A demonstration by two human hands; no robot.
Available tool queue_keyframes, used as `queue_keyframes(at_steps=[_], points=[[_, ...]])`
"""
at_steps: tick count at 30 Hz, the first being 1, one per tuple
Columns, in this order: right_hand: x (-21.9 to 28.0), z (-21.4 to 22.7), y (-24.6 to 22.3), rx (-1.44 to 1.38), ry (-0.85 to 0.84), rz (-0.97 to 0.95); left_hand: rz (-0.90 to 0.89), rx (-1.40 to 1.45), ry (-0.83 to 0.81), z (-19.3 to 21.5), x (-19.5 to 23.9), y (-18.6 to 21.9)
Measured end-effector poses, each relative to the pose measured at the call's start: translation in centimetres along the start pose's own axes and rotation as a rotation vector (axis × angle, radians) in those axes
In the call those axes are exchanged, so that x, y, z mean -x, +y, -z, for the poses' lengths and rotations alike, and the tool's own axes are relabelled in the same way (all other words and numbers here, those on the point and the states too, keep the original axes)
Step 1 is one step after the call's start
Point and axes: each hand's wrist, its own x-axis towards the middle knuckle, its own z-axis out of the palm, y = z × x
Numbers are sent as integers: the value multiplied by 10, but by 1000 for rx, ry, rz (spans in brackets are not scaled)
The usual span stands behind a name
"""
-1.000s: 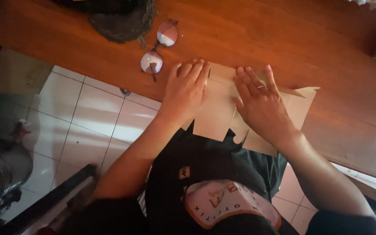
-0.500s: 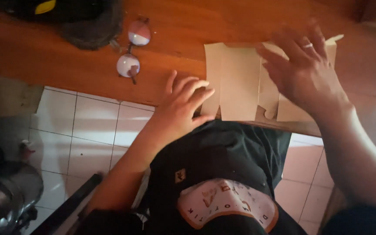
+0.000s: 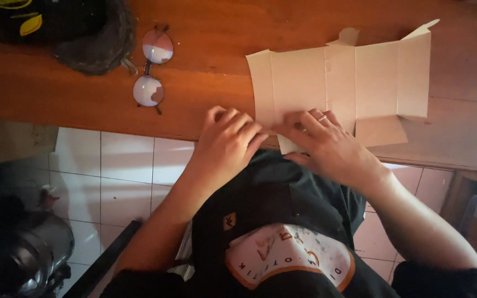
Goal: The person assembles a flat cardboard box by folding along pre-scored lines and interlocking tabs to form a rectangular container. The person then places the finished box on the table.
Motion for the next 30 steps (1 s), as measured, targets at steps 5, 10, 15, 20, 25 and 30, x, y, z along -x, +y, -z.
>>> queue_keyframes(at_steps=[5, 10, 15, 20, 25, 30], points=[[6, 5, -2, -131, -35, -79, 49, -34, -58, -14, -8, -4], [17, 7, 1, -29, -12, -96, 0, 49, -99, -7, -14, -11], [18, 4, 1, -91, 69, -110, 162, 50, -142, -19, -14, -19], [15, 10, 0, -146, 152, -50, 357, -74, -85, -18, -18, -18], [13, 11, -6, -96, 131, -51, 392, -40, 16, -24, -19, -12], [16, 10, -13, 21, 58, -142, 362, -164, 7, -26, -18, -14]])
